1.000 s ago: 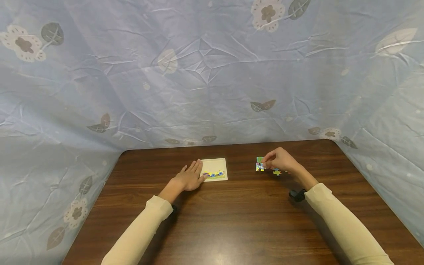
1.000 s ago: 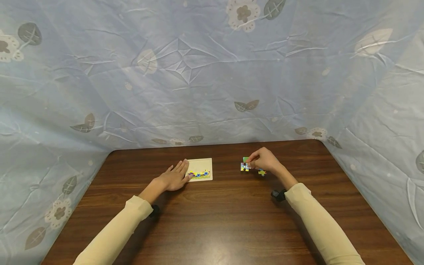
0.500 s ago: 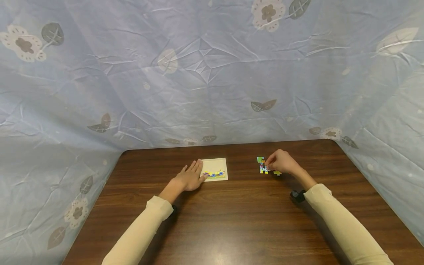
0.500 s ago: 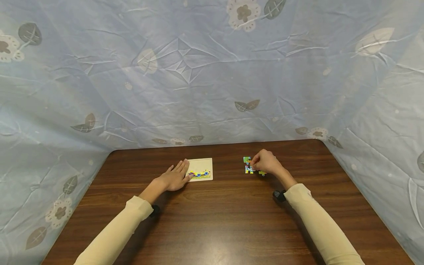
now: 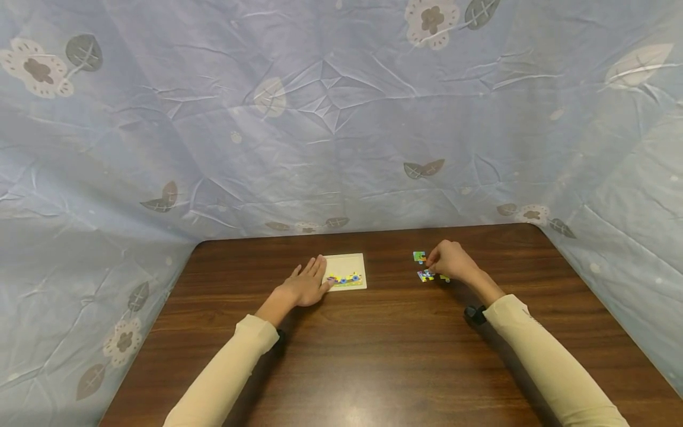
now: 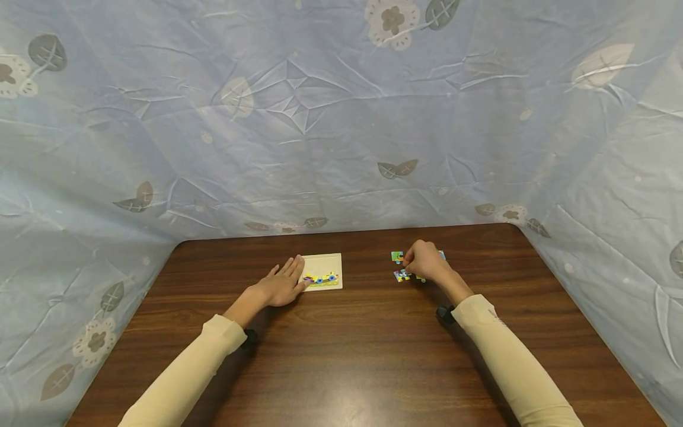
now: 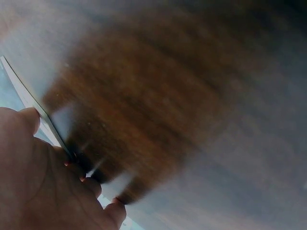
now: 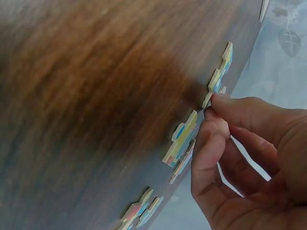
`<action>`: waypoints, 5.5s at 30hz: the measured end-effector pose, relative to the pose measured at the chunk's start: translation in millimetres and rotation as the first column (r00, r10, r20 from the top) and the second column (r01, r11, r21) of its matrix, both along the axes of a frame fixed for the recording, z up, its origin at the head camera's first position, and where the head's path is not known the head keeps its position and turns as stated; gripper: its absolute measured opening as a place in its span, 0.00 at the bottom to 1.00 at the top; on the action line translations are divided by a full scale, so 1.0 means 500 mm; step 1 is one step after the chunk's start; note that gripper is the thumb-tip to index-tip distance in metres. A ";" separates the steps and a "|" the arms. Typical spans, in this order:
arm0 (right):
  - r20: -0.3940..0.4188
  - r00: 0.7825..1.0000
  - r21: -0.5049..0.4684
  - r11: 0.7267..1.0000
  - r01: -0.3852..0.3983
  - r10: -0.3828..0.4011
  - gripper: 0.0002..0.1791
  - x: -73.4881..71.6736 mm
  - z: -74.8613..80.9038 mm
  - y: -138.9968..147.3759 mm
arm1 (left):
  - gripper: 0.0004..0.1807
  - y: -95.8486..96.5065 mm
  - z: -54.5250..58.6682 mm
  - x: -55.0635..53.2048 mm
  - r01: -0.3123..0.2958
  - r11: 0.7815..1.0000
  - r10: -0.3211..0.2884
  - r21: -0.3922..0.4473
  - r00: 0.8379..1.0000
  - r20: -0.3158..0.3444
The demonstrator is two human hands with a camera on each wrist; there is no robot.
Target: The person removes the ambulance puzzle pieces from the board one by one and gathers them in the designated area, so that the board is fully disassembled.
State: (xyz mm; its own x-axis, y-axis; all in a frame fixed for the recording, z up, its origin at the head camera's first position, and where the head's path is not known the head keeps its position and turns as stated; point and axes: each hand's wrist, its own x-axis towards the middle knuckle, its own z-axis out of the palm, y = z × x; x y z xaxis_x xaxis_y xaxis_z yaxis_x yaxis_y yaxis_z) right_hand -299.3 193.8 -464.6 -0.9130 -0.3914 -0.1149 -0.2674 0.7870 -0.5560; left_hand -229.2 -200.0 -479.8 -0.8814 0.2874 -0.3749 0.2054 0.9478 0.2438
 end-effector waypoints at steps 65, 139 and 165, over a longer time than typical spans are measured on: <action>-0.026 0.960 -0.047 0.959 -0.280 0.279 0.19 0.038 0.004 -0.300 | 0.43 0.080 0.000 0.093 0.156 0.979 -0.174 -0.132 0.975 -0.141; 0.031 0.994 -0.382 0.920 -0.085 0.105 0.06 0.075 0.050 -0.238 | 0.41 0.101 0.003 0.103 0.127 0.981 -0.145 -0.150 0.982 -0.123; 0.004 0.999 -0.385 0.922 0.047 -0.050 0.11 0.112 0.107 0.029 | 0.41 0.100 0.004 0.106 0.139 0.980 -0.155 -0.142 0.982 -0.111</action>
State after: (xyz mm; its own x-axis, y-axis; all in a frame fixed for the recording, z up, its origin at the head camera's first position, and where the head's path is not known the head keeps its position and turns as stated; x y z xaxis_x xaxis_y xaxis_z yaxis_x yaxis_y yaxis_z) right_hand -243.3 208.3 -410.9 -0.9322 -0.3597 0.0408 -0.2383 0.5248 -0.8172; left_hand -176.2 -150.2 -477.7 -0.8742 0.3719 -0.3121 0.3650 0.9273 0.0826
